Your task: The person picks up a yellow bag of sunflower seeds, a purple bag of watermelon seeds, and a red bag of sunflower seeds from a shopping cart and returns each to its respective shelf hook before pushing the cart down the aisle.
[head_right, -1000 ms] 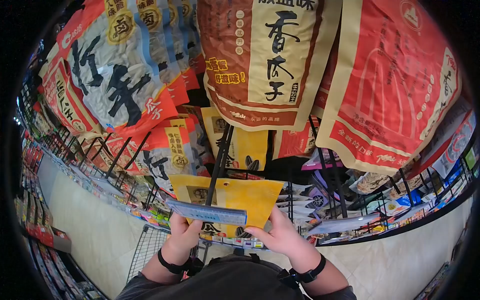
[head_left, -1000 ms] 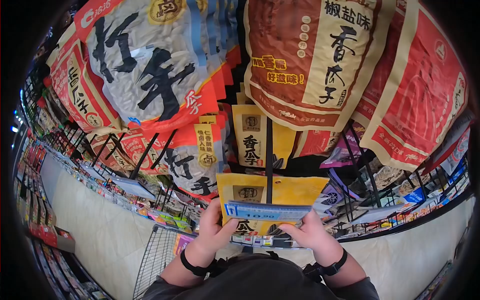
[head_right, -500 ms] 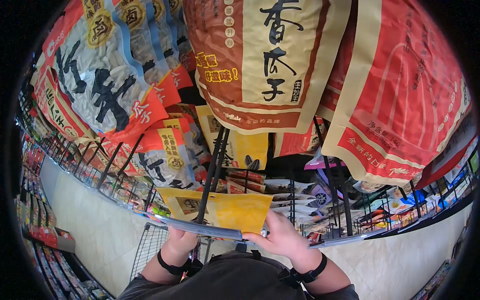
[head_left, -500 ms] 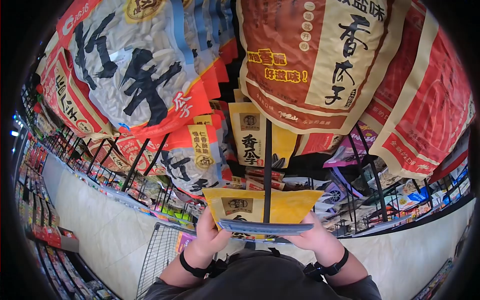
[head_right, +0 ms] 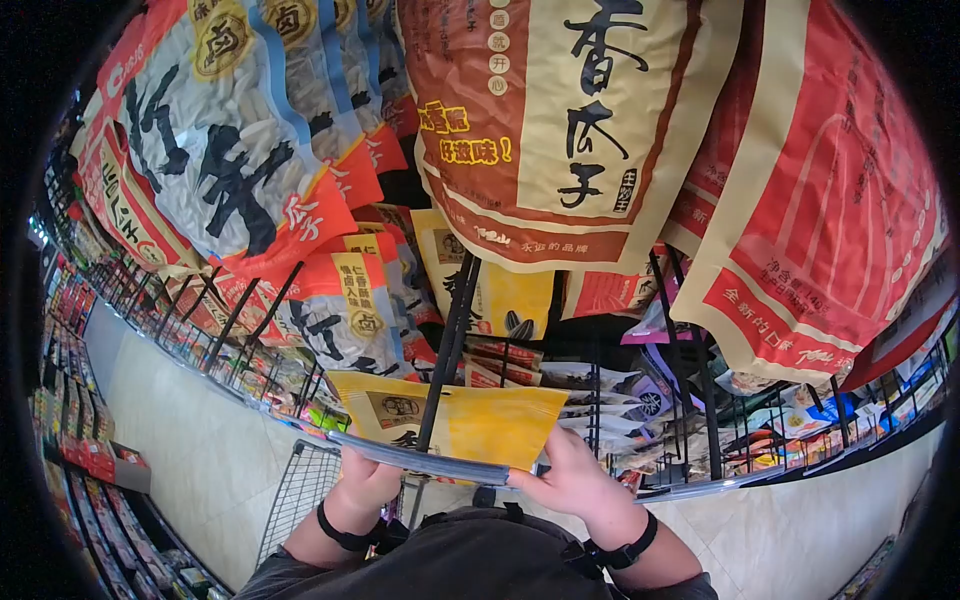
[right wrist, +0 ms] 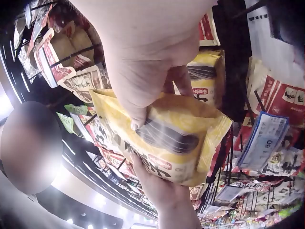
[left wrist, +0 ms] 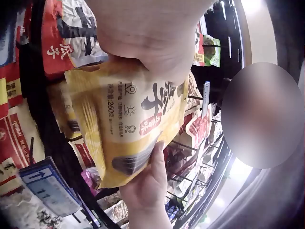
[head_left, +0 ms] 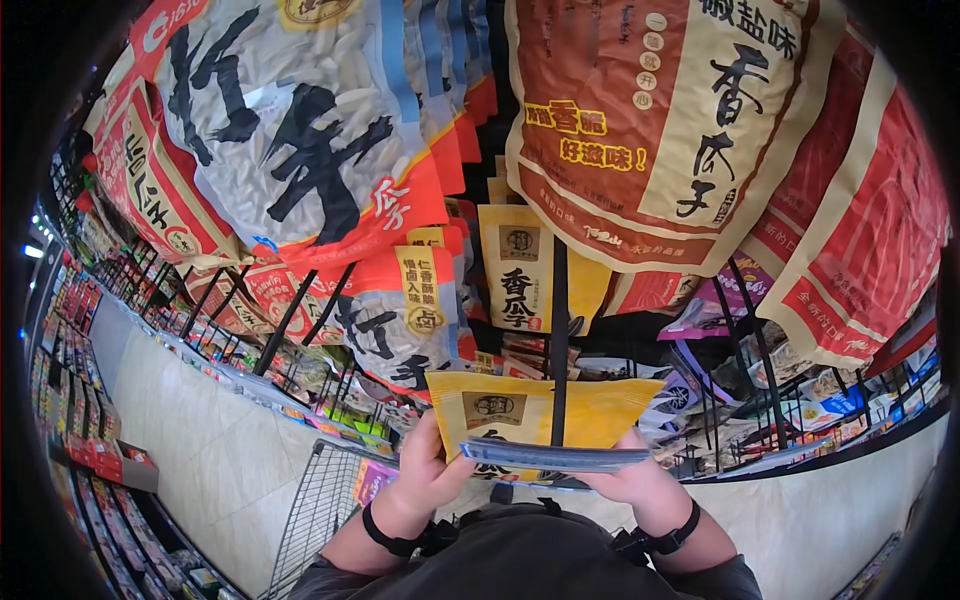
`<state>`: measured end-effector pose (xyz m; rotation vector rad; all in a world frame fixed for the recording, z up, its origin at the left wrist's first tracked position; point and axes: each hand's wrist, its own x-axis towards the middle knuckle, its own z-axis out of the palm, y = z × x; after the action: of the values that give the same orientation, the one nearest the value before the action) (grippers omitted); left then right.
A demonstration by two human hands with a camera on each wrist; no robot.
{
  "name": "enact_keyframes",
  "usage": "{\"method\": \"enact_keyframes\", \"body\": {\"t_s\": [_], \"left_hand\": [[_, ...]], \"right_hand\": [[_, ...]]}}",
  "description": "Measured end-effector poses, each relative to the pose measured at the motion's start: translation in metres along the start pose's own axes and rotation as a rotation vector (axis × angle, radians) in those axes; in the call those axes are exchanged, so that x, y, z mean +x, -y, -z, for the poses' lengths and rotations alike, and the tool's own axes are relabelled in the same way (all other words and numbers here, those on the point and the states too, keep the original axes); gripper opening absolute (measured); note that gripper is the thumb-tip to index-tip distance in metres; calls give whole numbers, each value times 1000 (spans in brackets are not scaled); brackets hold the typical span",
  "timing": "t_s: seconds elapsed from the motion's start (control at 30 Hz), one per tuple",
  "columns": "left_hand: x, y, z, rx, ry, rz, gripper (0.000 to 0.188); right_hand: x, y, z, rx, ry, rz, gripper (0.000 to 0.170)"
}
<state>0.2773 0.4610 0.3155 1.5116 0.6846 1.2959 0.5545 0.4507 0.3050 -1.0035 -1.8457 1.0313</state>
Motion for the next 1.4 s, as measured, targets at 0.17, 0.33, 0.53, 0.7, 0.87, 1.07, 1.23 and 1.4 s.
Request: {"method": "enact_keyframes", "body": {"t_s": [0.17,0.33,0.53,0.7,0.87,1.07,1.23,1.4], "left_hand": [[8,-4,-5,-13,11,-29,48],[9,2,-4,-69,-30,-12,46],[24,1,-8,-22,-27,92,45],[41,6,-16,56,-126,192,42],[69,-2,-31,-44,-167,170,33],[95,14,-36,-85,-172,177,34],[101,25,-35,11,-134,179,37],[88,19,-39,30,-111,157,48]], "right_hand": [[5,4,-1,67,-19,-51,55],[10,14,5,40,-27,-48,59],[22,22,19,-18,-46,-5,59],[30,15,17,79,-141,-50,61],[47,14,21,226,-230,-86,62],[69,5,23,295,-369,-54,57],[68,-3,21,181,-404,-87,51],[52,-23,20,150,-382,-106,45]]}}
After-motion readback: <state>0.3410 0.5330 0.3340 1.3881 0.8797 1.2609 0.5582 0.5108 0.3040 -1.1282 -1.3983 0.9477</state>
